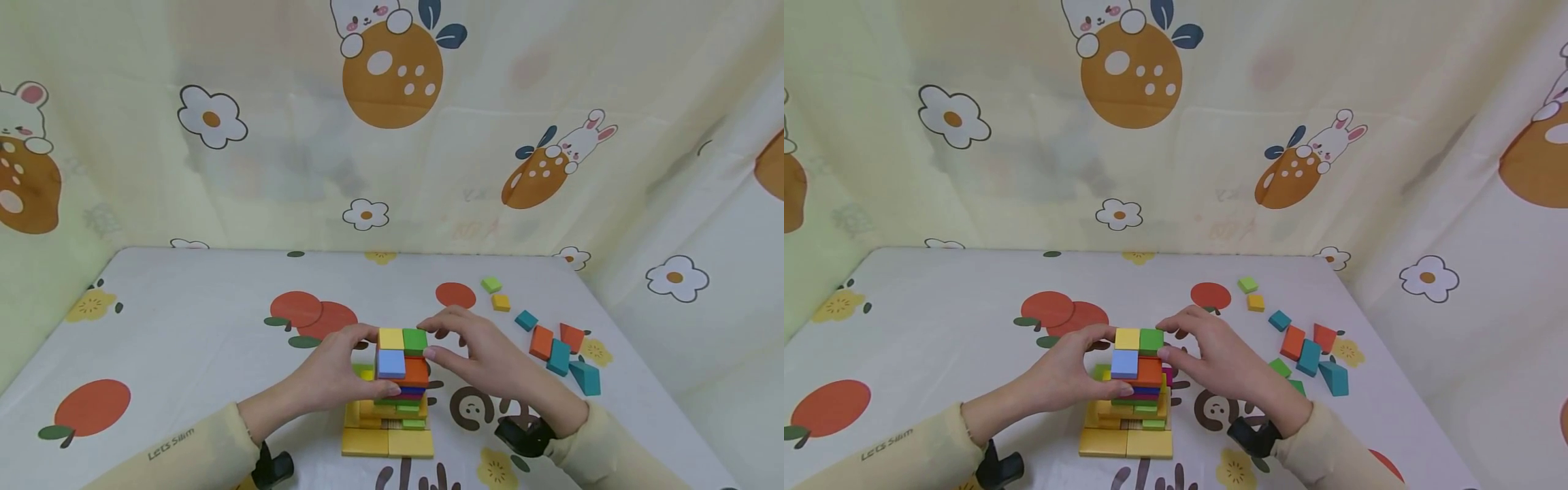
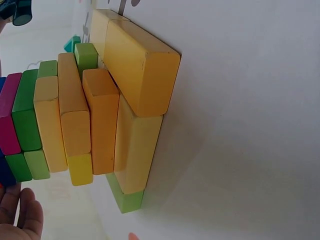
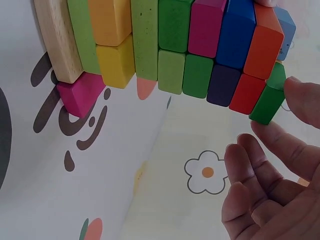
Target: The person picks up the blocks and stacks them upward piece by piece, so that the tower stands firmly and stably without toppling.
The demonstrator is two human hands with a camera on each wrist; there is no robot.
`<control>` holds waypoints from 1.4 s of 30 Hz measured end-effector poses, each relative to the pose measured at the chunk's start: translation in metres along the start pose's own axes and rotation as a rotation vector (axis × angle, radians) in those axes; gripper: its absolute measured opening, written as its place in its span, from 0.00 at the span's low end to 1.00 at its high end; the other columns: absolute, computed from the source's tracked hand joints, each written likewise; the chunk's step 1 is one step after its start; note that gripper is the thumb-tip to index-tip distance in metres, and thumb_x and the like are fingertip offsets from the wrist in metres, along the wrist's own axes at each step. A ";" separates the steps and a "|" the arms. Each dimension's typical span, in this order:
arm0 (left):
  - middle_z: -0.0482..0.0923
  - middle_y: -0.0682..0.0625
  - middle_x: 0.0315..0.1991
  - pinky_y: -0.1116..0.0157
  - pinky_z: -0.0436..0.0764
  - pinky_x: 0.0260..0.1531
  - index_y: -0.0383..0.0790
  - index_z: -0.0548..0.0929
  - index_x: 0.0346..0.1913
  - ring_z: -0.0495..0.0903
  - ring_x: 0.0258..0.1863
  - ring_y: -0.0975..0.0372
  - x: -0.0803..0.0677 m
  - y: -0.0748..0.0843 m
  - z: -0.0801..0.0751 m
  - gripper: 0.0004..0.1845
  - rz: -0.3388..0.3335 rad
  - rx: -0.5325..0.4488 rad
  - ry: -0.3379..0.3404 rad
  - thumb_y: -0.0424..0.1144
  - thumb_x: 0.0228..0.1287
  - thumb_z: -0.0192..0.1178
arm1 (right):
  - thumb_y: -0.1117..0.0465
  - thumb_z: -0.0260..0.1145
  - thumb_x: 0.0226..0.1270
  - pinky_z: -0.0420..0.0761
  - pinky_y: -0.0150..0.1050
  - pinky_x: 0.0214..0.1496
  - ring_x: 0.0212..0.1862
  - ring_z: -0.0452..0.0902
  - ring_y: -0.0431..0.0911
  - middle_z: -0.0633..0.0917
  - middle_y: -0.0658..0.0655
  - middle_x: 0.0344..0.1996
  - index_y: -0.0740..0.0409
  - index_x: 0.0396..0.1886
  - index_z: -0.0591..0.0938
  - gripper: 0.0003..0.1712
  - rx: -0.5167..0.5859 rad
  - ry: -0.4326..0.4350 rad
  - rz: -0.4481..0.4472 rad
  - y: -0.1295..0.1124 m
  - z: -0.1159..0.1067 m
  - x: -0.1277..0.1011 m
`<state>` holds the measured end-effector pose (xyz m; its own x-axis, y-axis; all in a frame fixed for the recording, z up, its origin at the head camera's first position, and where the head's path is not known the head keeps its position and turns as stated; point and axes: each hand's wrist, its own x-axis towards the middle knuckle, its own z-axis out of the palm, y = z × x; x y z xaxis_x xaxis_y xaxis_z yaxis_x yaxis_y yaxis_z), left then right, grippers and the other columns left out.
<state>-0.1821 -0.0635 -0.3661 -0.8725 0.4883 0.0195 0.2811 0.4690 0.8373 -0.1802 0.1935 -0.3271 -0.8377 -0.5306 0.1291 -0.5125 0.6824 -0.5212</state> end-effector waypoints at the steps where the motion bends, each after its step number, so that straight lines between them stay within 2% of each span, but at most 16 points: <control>1: 0.81 0.47 0.56 0.44 0.80 0.60 0.40 0.78 0.61 0.76 0.63 0.47 0.000 0.000 0.000 0.35 0.001 0.000 0.000 0.49 0.52 0.79 | 0.56 0.68 0.72 0.81 0.37 0.47 0.51 0.78 0.43 0.84 0.48 0.50 0.50 0.60 0.82 0.18 -0.001 0.001 0.000 0.000 0.000 0.000; 21: 0.81 0.47 0.56 0.43 0.79 0.61 0.39 0.78 0.61 0.76 0.63 0.46 0.003 -0.003 -0.002 0.35 0.013 -0.016 -0.010 0.49 0.53 0.79 | 0.56 0.67 0.73 0.80 0.36 0.46 0.50 0.77 0.41 0.83 0.46 0.49 0.49 0.59 0.82 0.17 -0.014 0.020 -0.023 -0.001 0.003 0.002; 30: 0.82 0.50 0.55 0.44 0.79 0.61 0.40 0.78 0.61 0.76 0.63 0.47 0.002 -0.006 -0.002 0.35 0.021 -0.016 -0.012 0.49 0.53 0.79 | 0.56 0.68 0.72 0.80 0.35 0.46 0.50 0.78 0.42 0.84 0.47 0.50 0.52 0.61 0.81 0.19 -0.032 0.027 -0.004 -0.003 0.002 0.001; 42: 0.82 0.48 0.56 0.43 0.79 0.61 0.39 0.78 0.61 0.76 0.63 0.46 0.002 -0.004 -0.003 0.35 0.028 -0.008 -0.010 0.49 0.53 0.79 | 0.57 0.68 0.72 0.80 0.35 0.47 0.51 0.79 0.46 0.84 0.48 0.51 0.51 0.61 0.81 0.20 -0.021 0.028 -0.004 -0.004 0.001 0.001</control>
<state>-0.1864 -0.0662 -0.3681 -0.8605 0.5080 0.0375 0.3018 0.4493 0.8409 -0.1791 0.1900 -0.3256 -0.8403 -0.5195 0.1551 -0.5198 0.6905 -0.5030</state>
